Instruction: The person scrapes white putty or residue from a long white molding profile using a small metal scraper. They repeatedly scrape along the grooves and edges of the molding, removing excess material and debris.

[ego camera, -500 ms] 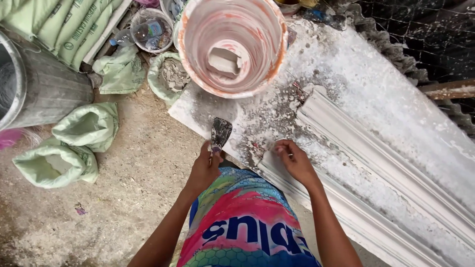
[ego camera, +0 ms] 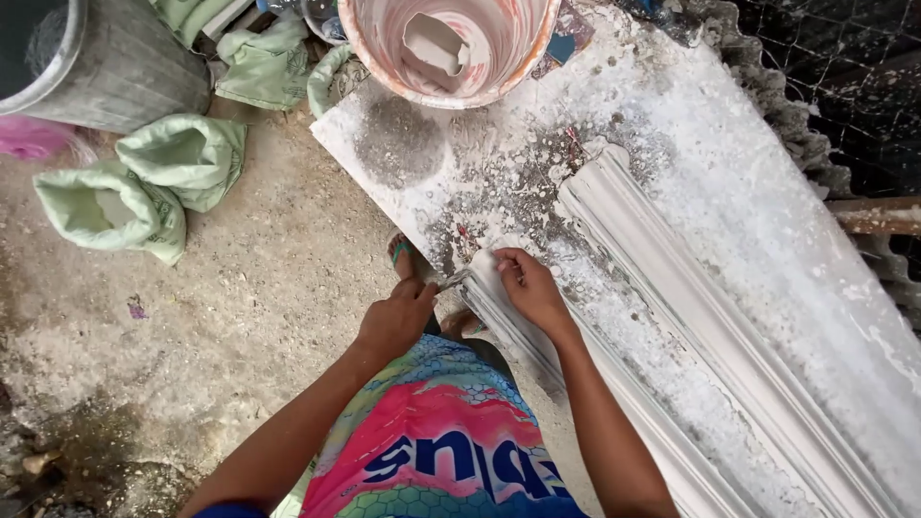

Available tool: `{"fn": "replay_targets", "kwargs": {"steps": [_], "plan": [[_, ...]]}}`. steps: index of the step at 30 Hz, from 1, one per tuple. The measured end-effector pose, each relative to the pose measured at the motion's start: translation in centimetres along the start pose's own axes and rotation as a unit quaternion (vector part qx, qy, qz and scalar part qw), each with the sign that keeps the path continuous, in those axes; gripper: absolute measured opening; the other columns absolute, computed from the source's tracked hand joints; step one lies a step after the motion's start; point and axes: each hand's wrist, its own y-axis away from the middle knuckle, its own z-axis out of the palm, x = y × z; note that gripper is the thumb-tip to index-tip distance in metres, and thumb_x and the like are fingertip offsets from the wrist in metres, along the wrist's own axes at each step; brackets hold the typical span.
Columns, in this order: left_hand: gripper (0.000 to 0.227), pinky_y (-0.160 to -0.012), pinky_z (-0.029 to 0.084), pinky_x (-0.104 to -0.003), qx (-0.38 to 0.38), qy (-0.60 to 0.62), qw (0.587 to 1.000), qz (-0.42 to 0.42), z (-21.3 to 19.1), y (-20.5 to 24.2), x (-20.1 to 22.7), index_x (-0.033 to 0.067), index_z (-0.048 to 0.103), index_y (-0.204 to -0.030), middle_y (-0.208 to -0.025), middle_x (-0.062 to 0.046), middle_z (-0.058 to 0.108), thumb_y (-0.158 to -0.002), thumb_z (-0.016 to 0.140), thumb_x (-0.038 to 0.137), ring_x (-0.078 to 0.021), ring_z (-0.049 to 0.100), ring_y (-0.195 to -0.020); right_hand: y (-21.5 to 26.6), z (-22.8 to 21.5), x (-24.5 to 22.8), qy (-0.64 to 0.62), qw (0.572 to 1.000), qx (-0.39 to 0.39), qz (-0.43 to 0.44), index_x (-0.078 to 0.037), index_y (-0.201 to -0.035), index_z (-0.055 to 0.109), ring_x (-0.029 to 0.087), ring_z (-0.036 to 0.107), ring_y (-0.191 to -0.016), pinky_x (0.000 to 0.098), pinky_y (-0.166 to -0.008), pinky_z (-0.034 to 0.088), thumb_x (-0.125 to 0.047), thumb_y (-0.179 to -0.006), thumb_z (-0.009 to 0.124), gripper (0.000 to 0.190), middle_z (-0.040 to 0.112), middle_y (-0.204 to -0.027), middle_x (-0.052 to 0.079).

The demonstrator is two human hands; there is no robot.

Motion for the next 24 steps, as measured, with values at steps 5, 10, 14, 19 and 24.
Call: {"fn": "replay_targets", "kwargs": {"steps": [5,10,14,19,24], "plan": [[0.045,-0.059,0.061,-0.042,-0.011,-0.055,0.997,0.052,-3.8,0.7,-0.1,0.0191,0.044,-0.148,-0.108,-0.012,0.062,-0.104,0.048,0.021,-0.0274,0.072,-0.087,-0.4,-0.3,-0.2,0.024,1.0,0.011,-0.008,-0.014,-0.127,0.069,0.029,0.072,-0.093,0.042,-0.079,0.058,-0.018,-0.102,0.056,0.028,0.074,-0.108,0.016],[0.048,-0.065,0.063,-0.047,-0.061,-0.059,0.992,0.093,-3.5,-0.4,-1.3,0.017,0.037,-0.152,-0.106,-0.015,0.062,-0.105,0.046,0.018,-0.0291,0.073,-0.082,-1.6,0.5,-0.9,0.052,0.998,0.035,-0.03,-0.011,-0.127,0.068,0.04,0.071,-0.098,0.048,-0.081,0.059,-0.02,-0.102,0.057,0.028,0.071,-0.111,0.023],[0.04,-0.077,0.058,-0.044,-0.044,-0.098,0.986,0.126,-3.7,-2.0,-0.8,0.0123,0.043,-0.145,-0.103,-0.012,0.065,-0.106,0.043,0.016,-0.0204,0.072,-0.067,-3.1,1.6,-1.7,0.096,0.995,0.006,-0.031,-0.011,-0.126,0.068,0.044,0.071,-0.098,0.0526,-0.084,0.058,-0.019,-0.101,0.056,0.029,0.07,-0.109,0.024],[0.035,-0.057,0.06,-0.038,-0.067,-0.036,0.989,0.128,-3.8,-2.8,-1.0,0.0076,0.043,-0.139,-0.102,-0.018,0.067,-0.105,0.046,0.013,-0.0234,0.073,-0.062,-4.2,2.1,-2.3,0.163,0.985,-0.049,-0.002,-0.011,-0.12,0.071,0.042,0.07,-0.097,0.0539,-0.085,0.054,-0.025,-0.101,0.051,0.03,0.07,-0.103,0.023],[0.042,-0.054,0.059,-0.042,-0.093,0.019,0.983,0.156,-3.5,-3.7,-2.4,0.0003,0.044,-0.142,-0.106,-0.026,0.068,-0.101,0.05,0.008,-0.0318,0.075,-0.067,-5.2,3.1,-3.4,0.264,0.959,-0.091,0.037,-0.008,-0.099,0.075,0.05,0.067,-0.1,0.0586,-0.086,0.052,-0.044,-0.103,0.041,0.05,0.069,-0.099,0.027]]}}
